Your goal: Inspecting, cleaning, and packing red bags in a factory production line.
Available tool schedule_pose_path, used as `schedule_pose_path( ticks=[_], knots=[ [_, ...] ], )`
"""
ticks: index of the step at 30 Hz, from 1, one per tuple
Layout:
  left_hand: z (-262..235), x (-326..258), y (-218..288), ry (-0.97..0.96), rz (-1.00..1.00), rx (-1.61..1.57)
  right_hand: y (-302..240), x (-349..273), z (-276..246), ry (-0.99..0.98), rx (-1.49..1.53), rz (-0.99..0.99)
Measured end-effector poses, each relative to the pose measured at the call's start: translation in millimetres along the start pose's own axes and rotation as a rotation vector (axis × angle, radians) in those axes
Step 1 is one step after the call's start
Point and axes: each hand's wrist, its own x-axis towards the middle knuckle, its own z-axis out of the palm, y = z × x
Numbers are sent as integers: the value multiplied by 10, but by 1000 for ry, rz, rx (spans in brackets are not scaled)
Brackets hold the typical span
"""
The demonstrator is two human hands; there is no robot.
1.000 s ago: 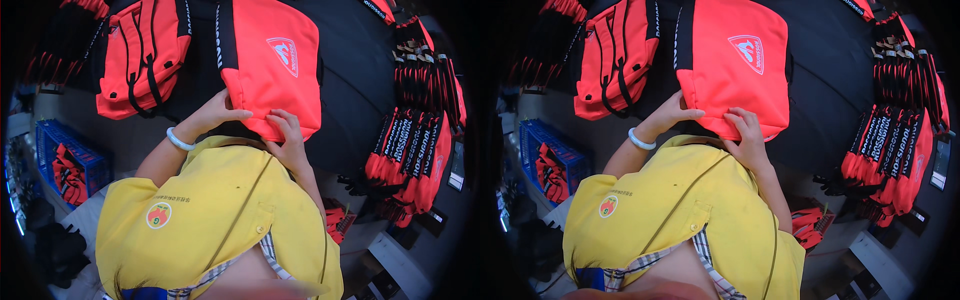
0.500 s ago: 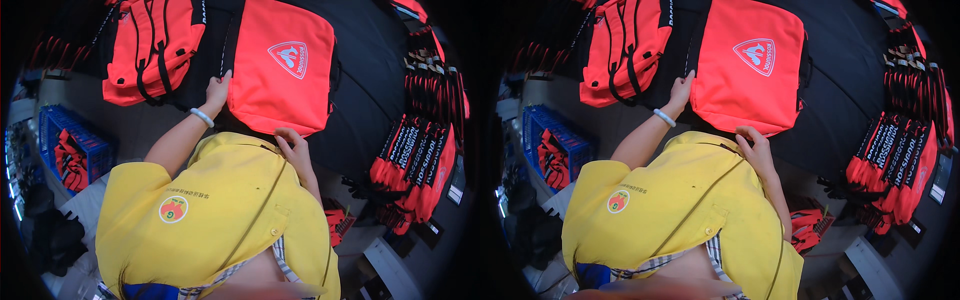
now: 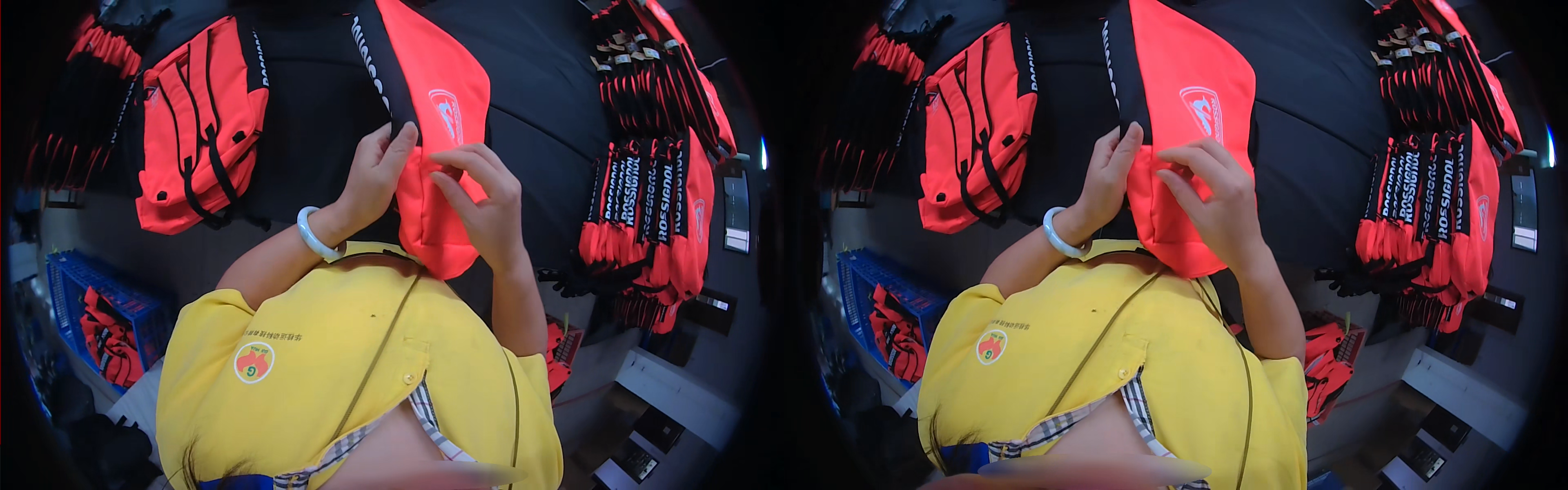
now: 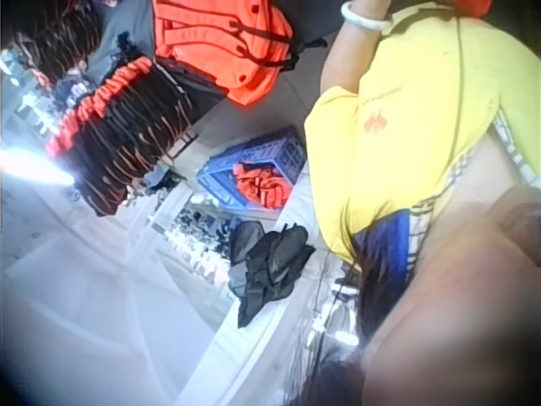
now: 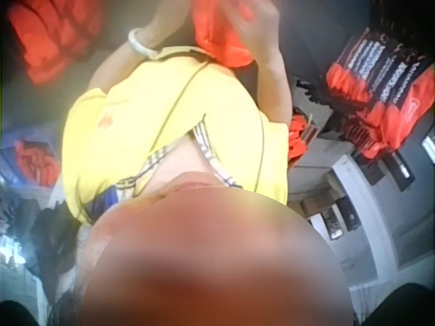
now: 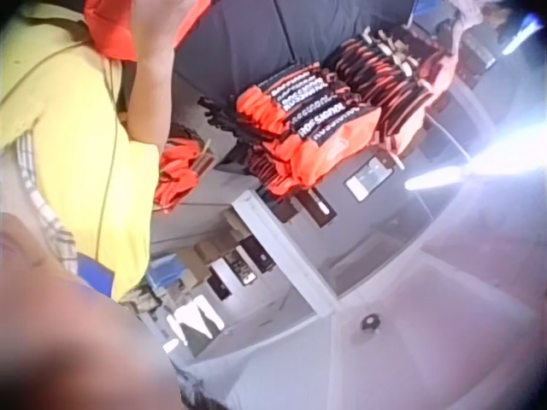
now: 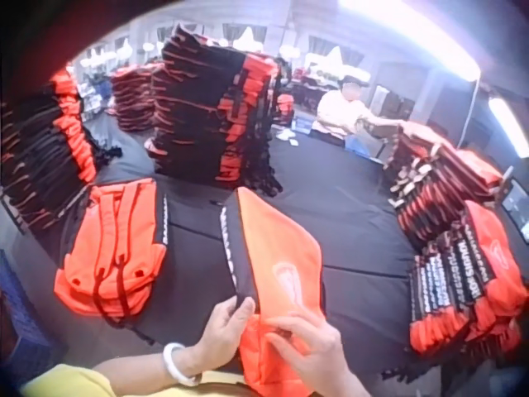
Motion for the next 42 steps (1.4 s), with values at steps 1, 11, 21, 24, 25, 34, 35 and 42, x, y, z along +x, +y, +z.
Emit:
schedule_pose_path(
  ticks=[1, 11, 21, 24, 25, 34, 35, 42],
  knots=[
    [31, -28, 1, -7, -9, -33, -27, 55, -21, -30, -31, 17],
    [117, -98, 43, -34, -95, -101, 18, 65, -33, -207, -192, -29],
    [-18, -142, 2, -60, -203, -43, 53, -19, -54, -95, 15, 46],
    [-11, -160, 37, -54, -363, -160, 78, 30, -55, -122, 14, 79],
    [-6, -164, 46, -50, -373, -188, 78, 50, -54, -159, 56, 95],
    [-57, -145, -116, -103, -394, -285, 12, 157, 3, -343, -147, 246],
    [-81, -150, -160, -140, -384, -256, 26, 129, 38, -328, -313, 172],
    [-145, -95, -11, -51, -364, -242, 146, 57, -91, -130, 386, 379]
  ],
)
